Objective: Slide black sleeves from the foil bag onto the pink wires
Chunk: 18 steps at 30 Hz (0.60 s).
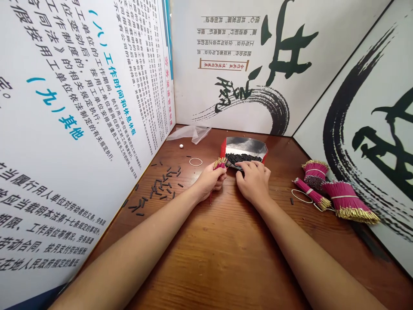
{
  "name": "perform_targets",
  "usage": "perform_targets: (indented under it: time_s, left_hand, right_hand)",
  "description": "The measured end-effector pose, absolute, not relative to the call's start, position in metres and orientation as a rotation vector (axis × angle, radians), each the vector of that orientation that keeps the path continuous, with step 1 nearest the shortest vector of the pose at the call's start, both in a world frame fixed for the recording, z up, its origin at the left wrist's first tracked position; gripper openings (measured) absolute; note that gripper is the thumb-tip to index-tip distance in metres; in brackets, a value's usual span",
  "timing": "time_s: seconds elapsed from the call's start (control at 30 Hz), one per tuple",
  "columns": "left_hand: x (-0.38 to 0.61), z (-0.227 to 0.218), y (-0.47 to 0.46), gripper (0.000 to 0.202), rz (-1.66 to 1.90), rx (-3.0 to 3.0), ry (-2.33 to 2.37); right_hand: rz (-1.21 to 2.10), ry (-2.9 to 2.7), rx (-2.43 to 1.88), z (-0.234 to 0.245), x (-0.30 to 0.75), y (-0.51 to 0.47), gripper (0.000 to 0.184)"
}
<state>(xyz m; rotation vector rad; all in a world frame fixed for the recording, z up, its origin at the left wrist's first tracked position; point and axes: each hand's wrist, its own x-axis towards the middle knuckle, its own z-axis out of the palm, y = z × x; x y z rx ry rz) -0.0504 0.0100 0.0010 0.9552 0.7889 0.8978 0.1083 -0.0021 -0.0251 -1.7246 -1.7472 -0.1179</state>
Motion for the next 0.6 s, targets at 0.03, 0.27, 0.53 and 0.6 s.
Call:
perform_targets:
  time_s: [0.03,0.27,0.53,0.6]
  left_hand:
    - [-0.0505,0.001,0.01,0.017,0.892,0.957,0.788]
    - [-0.0534,0.0015,0.011,0.007,0.839,0.946,0.716]
    - [-0.0526,0.0044,0.011,0.011,0.84,0.879,0.722]
    - [-0.0527,0.0049,0.0108,0.01,0.827,0.88,0.718]
  right_hand:
    - [-0.121,-1.781,-1.732,-0.0273,0.1078,-0.002,0.03]
    - [-0.104,-1.905,-1.773,-0.0319,0.1073,-0.0011,0.027]
    - [-0.111,-1.928,-1.852,-0.0287,0.1046,-0.0032,0.039]
    - [-0.094,-1.953,-1.855,-0.0291,0.1039,-0.0033,0.039]
